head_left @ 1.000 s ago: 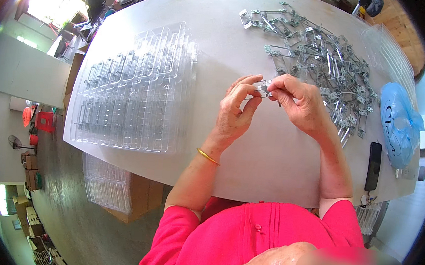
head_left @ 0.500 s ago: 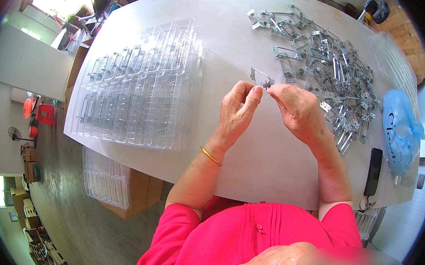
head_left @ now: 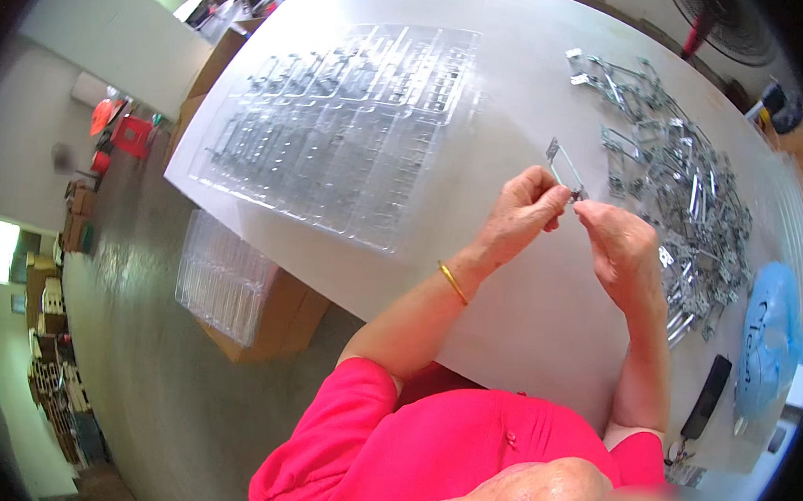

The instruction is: The person assembles metal components by hand, picking up a frame and a small pin from the table. They insert the pin into the frame and place the completed unit into a clear plastic tray before repeating the process.

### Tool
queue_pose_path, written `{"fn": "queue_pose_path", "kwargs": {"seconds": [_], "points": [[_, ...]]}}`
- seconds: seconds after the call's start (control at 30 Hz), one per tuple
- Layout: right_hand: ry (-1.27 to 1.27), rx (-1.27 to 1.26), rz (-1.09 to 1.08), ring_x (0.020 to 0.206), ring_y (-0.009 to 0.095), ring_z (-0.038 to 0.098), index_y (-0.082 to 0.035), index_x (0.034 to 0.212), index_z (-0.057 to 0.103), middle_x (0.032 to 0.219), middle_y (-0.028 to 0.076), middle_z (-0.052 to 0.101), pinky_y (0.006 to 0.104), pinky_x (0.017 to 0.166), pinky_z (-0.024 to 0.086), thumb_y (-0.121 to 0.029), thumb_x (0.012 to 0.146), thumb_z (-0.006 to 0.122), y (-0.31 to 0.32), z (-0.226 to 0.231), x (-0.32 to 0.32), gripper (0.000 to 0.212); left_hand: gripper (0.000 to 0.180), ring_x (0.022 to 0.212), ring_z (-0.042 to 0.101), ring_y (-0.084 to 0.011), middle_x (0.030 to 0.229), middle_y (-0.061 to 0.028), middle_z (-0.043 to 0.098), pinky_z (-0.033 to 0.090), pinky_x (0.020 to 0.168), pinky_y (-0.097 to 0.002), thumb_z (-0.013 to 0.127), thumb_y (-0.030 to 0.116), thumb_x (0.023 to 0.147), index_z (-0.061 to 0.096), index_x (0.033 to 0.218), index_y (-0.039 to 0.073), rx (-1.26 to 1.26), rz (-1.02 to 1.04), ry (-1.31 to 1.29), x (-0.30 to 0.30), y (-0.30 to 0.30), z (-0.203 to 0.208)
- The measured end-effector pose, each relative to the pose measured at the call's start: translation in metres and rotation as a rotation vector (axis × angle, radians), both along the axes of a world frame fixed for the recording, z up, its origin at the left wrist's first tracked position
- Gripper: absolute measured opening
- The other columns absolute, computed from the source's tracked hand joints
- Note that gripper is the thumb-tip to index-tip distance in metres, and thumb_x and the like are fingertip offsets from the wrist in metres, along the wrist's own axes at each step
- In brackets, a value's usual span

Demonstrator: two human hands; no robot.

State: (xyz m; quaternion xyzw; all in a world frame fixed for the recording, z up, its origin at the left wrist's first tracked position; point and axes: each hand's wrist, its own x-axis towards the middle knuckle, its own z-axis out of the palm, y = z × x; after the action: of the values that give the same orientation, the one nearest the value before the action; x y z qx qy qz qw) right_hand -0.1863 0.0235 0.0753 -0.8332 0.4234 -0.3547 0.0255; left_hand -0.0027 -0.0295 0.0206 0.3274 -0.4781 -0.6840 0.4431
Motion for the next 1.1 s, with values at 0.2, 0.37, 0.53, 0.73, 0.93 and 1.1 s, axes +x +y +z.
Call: {"fn": "queue_pose_path", "kwargs": {"seconds": [0.2, 0.37, 0.53, 0.73, 0.93, 1.1], "points": [[-0.060, -0.006, -0.039, 0.088, 0.032, 0.073, -0.004, 0.109, 0.069, 0.100, 0.013, 0.074, 0.0394, 0.073, 0.058, 0.007, 0.085, 0.070, 0.002, 0.008, 0.001, 0.026, 0.018, 0.072, 0.054, -0.0087, 0.079, -0.0021, 0.059, 0.047, 0.064, -0.0281, 0.069, 0.014, 0.096, 0.058, 0.091, 0.001, -0.293, 0.164, -0.316, -0.007, 0.004, -0.013], [-0.056, -0.021, -0.037, 0.087, 0.032, 0.073, -0.003, 0.107, 0.069, 0.098, 0.013, 0.074, 0.0397, 0.073, 0.058, 0.007, 0.085, 0.070, 0.006, 0.015, 0.001, 0.024, 0.016, 0.071, 0.052, -0.0104, 0.077, -0.0043, 0.058, 0.047, 0.063, -0.0301, 0.070, 0.011, 0.094, 0.058, 0.089, 0.000, -0.370, 0.124, -0.377, -0.008, 0.005, -0.014], [-0.049, -0.075, -0.032, 0.086, 0.032, 0.073, -0.003, 0.107, 0.069, 0.097, 0.013, 0.074, 0.0395, 0.072, 0.058, 0.007, 0.085, 0.071, 0.009, 0.023, 0.001, 0.024, 0.017, 0.071, 0.054, -0.0103, 0.077, -0.0048, 0.061, 0.047, 0.064, -0.0294, 0.071, 0.011, 0.093, 0.059, 0.088, -0.001, -0.390, 0.072, -0.348, -0.012, 0.007, -0.016], [-0.098, -0.091, -0.029, 0.085, 0.032, 0.074, -0.003, 0.105, 0.069, 0.096, 0.014, 0.074, 0.0387, 0.071, 0.058, 0.004, 0.087, 0.071, 0.017, 0.035, 0.001, 0.019, 0.017, 0.071, 0.058, -0.0113, 0.078, -0.0042, 0.063, 0.050, 0.062, -0.0303, 0.070, 0.013, 0.092, 0.060, 0.089, -0.001, -0.317, -0.015, -0.372, -0.013, 0.011, 0.005], [-0.174, -0.149, 0.003, 0.081, 0.032, 0.073, -0.003, 0.103, 0.069, 0.094, 0.014, 0.074, 0.0374, 0.068, 0.057, 0.003, 0.088, 0.072, 0.026, 0.049, 0.001, 0.016, 0.016, 0.070, 0.060, -0.0124, 0.079, -0.0059, 0.063, 0.051, 0.061, -0.0318, 0.069, 0.013, 0.092, 0.061, 0.090, -0.001, -0.330, -0.060, -0.388, -0.005, 0.023, 0.045], [-0.192, -0.182, -0.007, 0.079, 0.031, 0.073, -0.003, 0.102, 0.070, 0.093, 0.014, 0.074, 0.0360, 0.068, 0.057, 0.004, 0.088, 0.072, 0.035, 0.059, -0.005, 0.017, 0.013, 0.070, 0.059, -0.0117, 0.077, -0.0052, 0.063, 0.050, 0.061, -0.0313, 0.069, 0.011, 0.092, 0.063, 0.090, -0.001, -0.347, -0.036, -0.468, 0.031, 0.049, 0.099]]}}
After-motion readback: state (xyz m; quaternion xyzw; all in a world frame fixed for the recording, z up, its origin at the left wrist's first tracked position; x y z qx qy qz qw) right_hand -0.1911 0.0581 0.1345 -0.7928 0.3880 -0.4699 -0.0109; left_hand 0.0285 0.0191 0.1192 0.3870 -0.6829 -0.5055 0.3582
